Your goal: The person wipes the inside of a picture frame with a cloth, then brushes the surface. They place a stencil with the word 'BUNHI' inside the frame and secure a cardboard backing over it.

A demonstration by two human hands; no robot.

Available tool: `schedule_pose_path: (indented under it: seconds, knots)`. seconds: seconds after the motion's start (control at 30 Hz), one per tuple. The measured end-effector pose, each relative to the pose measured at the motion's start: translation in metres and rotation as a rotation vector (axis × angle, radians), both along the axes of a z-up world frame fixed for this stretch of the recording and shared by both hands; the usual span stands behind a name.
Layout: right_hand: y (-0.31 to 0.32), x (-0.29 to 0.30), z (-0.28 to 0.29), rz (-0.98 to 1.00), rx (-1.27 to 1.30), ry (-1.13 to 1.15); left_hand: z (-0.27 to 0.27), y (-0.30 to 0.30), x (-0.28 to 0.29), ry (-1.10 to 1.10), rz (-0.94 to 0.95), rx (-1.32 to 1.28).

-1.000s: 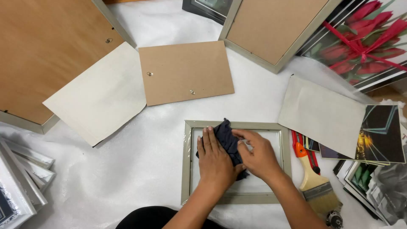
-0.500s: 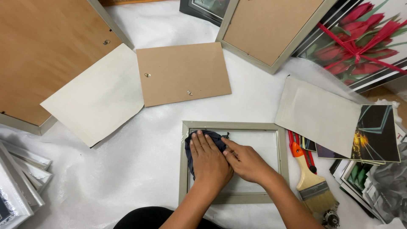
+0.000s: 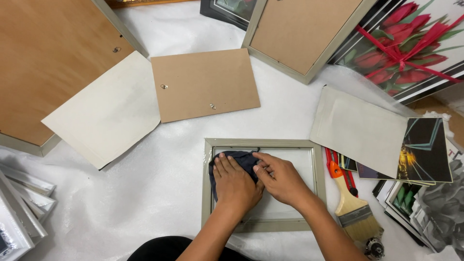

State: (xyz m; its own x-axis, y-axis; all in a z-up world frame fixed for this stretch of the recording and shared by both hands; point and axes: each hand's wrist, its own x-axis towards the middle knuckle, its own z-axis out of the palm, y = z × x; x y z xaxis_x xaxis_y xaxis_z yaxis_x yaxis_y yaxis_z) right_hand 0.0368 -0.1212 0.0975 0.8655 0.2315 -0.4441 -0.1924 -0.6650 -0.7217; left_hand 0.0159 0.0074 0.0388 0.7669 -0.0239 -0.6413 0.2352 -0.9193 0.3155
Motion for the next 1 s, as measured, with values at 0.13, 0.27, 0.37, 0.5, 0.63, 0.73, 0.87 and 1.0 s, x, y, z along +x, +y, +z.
schedule_pose_path:
  seconds: [0.13, 0.27, 0.37, 0.5, 0.63, 0.73, 0.87, 1.0]
  knots:
    - [-0.002, -0.001, -0.004, -0.008, 0.004, -0.024, 0.002, 0.005, 0.005, -0.070, 0.061, -0.017]
    - [-0.002, 0.000, -0.002, -0.009, 0.003, -0.059, 0.017, 0.000, -0.002, -0.005, 0.013, -0.025]
    - [-0.001, -0.001, -0.003, -0.016, 0.002, -0.063, 0.025, 0.002, 0.002, -0.023, 0.022, -0.031]
    - [-0.002, -0.002, -0.004, -0.031, 0.005, -0.097, 0.037, 0.006, 0.008, -0.097, 0.021, 0.021]
    - [-0.004, 0.001, -0.006, -0.043, -0.011, -0.132, 0.046, -0.002, -0.002, -0.072, -0.052, 0.048]
    - [-0.003, 0.001, -0.007, -0.096, 0.056, -0.159, 0.042, 0.004, 0.001, -0.039, -0.029, 0.044]
    - [-0.002, 0.001, -0.003, -0.124, 0.078, -0.177, 0.043, 0.007, 0.003, -0.077, -0.056, 0.048]
    - [0.000, 0.002, 0.005, -0.102, 0.026, -0.234, -0.001, 0.002, -0.009, -0.236, -0.244, 0.066]
